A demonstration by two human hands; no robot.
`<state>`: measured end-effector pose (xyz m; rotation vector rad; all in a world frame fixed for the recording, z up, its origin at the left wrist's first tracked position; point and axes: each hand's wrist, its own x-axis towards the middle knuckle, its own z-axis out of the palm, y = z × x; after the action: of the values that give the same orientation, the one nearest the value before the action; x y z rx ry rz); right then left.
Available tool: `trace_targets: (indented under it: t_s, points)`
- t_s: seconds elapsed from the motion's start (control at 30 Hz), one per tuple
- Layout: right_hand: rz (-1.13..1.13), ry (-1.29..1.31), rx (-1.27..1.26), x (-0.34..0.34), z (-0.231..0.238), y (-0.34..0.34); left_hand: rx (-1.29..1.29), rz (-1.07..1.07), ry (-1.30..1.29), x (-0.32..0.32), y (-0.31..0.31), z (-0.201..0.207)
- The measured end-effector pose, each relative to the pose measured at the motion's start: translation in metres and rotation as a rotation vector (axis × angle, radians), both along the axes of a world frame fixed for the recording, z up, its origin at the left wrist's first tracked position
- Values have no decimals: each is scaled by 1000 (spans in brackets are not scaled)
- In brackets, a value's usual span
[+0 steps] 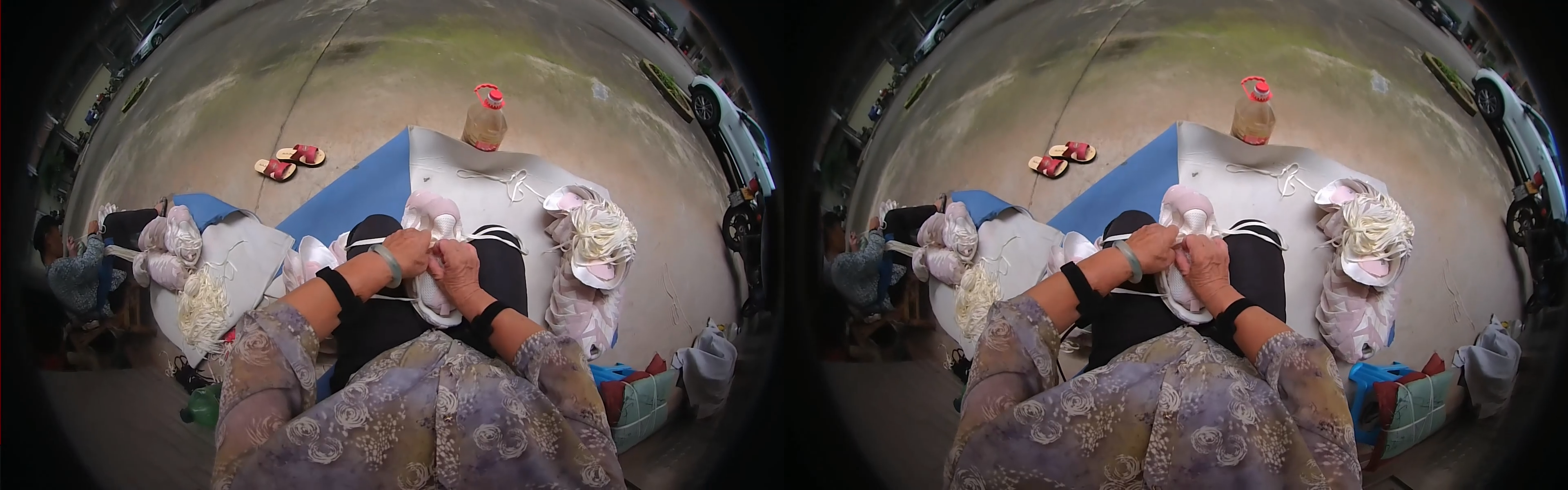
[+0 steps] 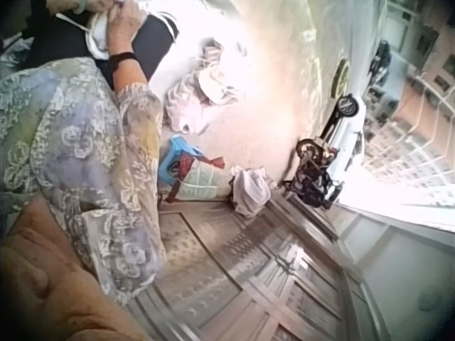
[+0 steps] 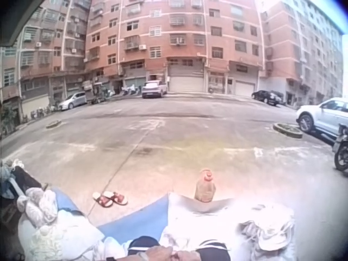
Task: Lacing shoelaces on a pair of pink and white sneakers while seated outdoors.
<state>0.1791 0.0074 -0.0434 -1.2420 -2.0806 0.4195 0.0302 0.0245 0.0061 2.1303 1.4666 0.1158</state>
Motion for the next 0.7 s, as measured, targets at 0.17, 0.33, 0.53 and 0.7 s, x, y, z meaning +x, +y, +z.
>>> trace_targets:
  t_s: [0.17, 0.33, 0.53, 0.7]
  points:
    - [-35, 36, 41, -5, -2, 0, 26, 13, -58, -7, 0, -6]
    - [-30, 12, 21, -4, 3, 0, 97, 15, -230, -11, -6, -11]
    - [35, -243, -23, 3, 28, -7, 209, 197, -220, -2, -16, -23]
    - [162, -273, -71, 100, 50, -47, 145, 275, -149, -3, -25, -19]
